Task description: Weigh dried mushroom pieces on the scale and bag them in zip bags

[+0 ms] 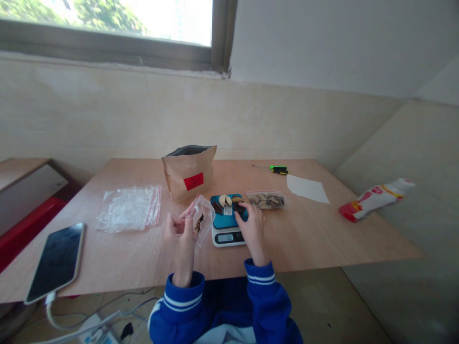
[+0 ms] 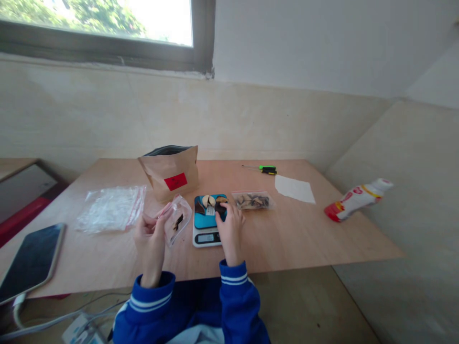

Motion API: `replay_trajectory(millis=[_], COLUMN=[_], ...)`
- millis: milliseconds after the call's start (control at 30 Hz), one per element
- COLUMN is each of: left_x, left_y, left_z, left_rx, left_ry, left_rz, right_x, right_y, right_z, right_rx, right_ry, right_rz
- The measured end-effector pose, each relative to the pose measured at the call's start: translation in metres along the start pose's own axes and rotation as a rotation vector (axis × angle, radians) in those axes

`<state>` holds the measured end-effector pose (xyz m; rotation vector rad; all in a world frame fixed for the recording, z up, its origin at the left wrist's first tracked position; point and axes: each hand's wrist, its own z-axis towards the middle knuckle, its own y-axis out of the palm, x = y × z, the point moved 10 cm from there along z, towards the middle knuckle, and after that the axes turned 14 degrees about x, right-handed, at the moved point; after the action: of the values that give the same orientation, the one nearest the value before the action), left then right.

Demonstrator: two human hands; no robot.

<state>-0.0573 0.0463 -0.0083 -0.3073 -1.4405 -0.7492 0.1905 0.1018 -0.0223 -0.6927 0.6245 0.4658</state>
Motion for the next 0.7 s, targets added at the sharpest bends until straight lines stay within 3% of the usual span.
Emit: replay_trajectory(millis=[133,200,267,400,533,700], left_x=[-0.003,-0.004,-0.002,0.001,0.003,0.003], left_y=[0.003,0.005,0.003,-0.004,-0.007,-0.008], left_z=[-0.002,-0.003,-0.002,0.002,0.004,0.005], left_rx=[-0.012,-0.018,-0.004,0.037,0.036,0.034], left_ry=[0.002,-0.006,-0.006,0.018,0.040,0.044], left_rz=[0.055,0.053,0.034,0.046,0.094,0.085], right_x=[-0.062,-0.091,-0.102,-0.074,-0.045,-0.041], right_y=[-0.023,-0.020,-0.013,0.010,0.057,0.082], right_z=[0.007,0.004,0.002,0.010,0.003,-0.008], right_rx=[-0.023,-0.131,-0.203,-0.193,-0.354,-0.449], right_ry=[-0.037,-0.128,-0.172,-0.180,-0.321,-0.419], right_rz=[0.319,0.347,0.347,0.240,-0.050,-0.120])
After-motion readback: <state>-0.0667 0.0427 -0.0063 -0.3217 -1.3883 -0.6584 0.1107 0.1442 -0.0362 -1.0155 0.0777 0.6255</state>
